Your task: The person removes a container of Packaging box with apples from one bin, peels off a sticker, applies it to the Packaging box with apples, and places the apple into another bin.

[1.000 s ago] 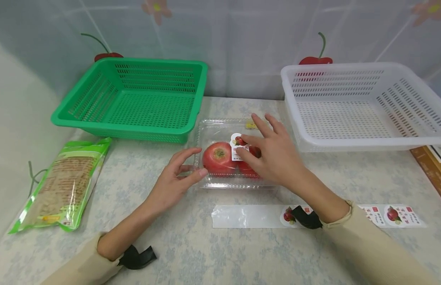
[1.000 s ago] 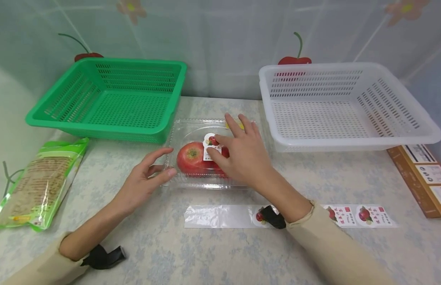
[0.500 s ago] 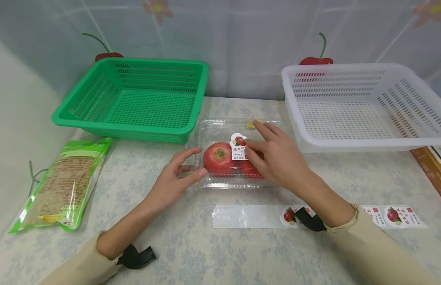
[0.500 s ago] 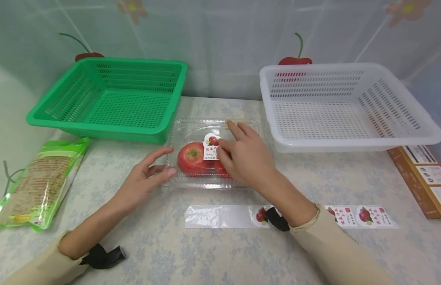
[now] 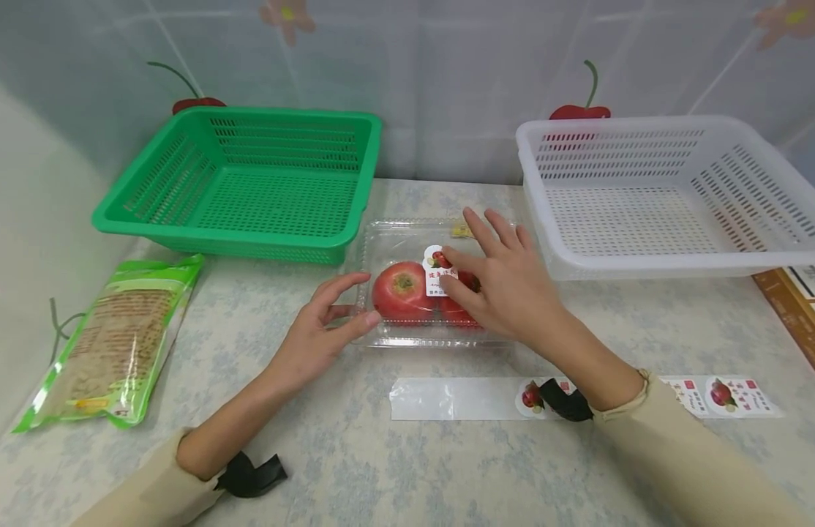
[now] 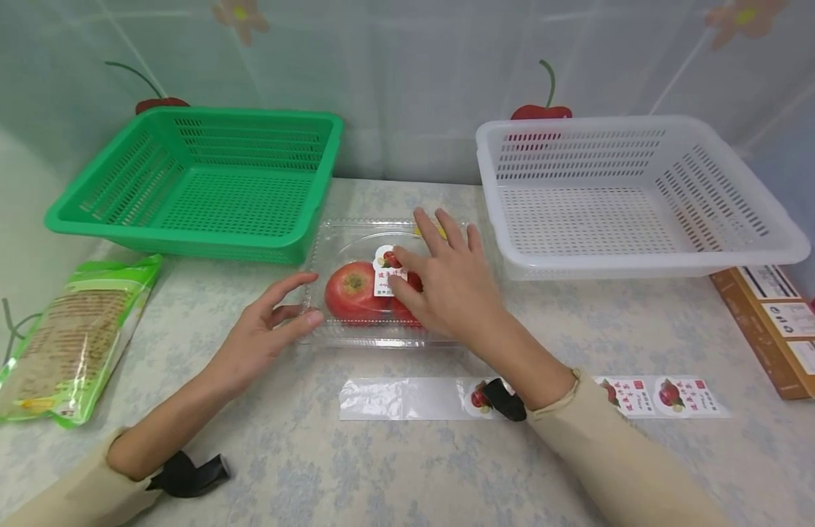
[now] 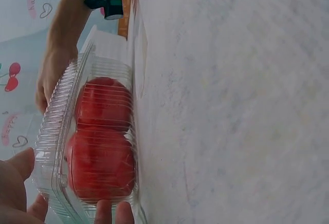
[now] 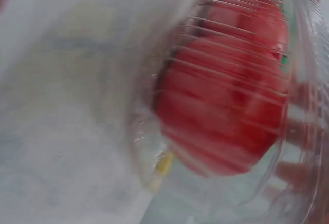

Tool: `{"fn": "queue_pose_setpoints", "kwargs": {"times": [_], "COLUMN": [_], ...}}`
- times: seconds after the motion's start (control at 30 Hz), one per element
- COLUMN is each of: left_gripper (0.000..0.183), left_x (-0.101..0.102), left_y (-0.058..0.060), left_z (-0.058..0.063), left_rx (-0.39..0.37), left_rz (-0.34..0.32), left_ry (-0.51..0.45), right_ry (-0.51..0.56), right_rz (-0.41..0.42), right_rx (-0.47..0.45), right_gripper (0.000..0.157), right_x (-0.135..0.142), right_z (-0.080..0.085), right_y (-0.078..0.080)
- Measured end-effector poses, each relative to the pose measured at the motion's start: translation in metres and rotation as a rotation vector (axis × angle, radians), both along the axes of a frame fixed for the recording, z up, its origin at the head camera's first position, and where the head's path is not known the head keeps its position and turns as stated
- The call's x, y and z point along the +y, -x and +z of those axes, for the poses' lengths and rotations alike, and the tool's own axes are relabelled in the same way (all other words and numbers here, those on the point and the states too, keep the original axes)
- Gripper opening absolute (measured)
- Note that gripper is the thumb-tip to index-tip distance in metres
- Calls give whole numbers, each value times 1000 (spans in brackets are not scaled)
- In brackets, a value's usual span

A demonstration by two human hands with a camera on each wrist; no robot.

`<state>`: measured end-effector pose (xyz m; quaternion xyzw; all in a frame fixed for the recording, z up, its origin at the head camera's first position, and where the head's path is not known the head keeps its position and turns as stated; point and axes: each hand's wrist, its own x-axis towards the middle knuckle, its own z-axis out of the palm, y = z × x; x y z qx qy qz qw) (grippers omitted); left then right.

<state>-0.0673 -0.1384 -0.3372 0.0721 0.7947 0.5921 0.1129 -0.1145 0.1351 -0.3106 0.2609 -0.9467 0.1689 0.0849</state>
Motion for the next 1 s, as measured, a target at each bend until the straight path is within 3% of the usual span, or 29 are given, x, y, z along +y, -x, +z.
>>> {"fn": "queue_pose_setpoints", "kwargs": {"times": [0.13, 0.23, 0.4, 0.53, 0.67, 0.87, 1.0], "left_gripper": [58, 58, 58, 58, 58, 58, 58], "left_x": [2, 2, 4, 6, 6, 6, 6], "left_y": [0, 0, 1, 0, -1, -2, -4], "left_z": [0, 1, 1, 0, 0, 1, 1], "left_rx": [11, 9, 9, 16, 12, -2, -9], "left_rz": [-7, -1, 15, 16, 26, 48, 77], "left_ry": [4, 13, 14, 8, 7, 22, 31], "right_ry": [259, 332, 349, 278, 243, 357, 473], "right_rz": [96, 147, 116, 84, 106, 214, 206], "right_rx": [199, 245, 170, 115, 82, 64, 123], "right_gripper": [26, 27, 21, 26, 28, 17, 19], "right_x": [5, 7, 9, 10, 10, 13, 14], "right_z": [-8, -10, -10, -10, -9, -9, -9], "right_y": [-1, 0, -1, -3, -1, 1, -3]}}
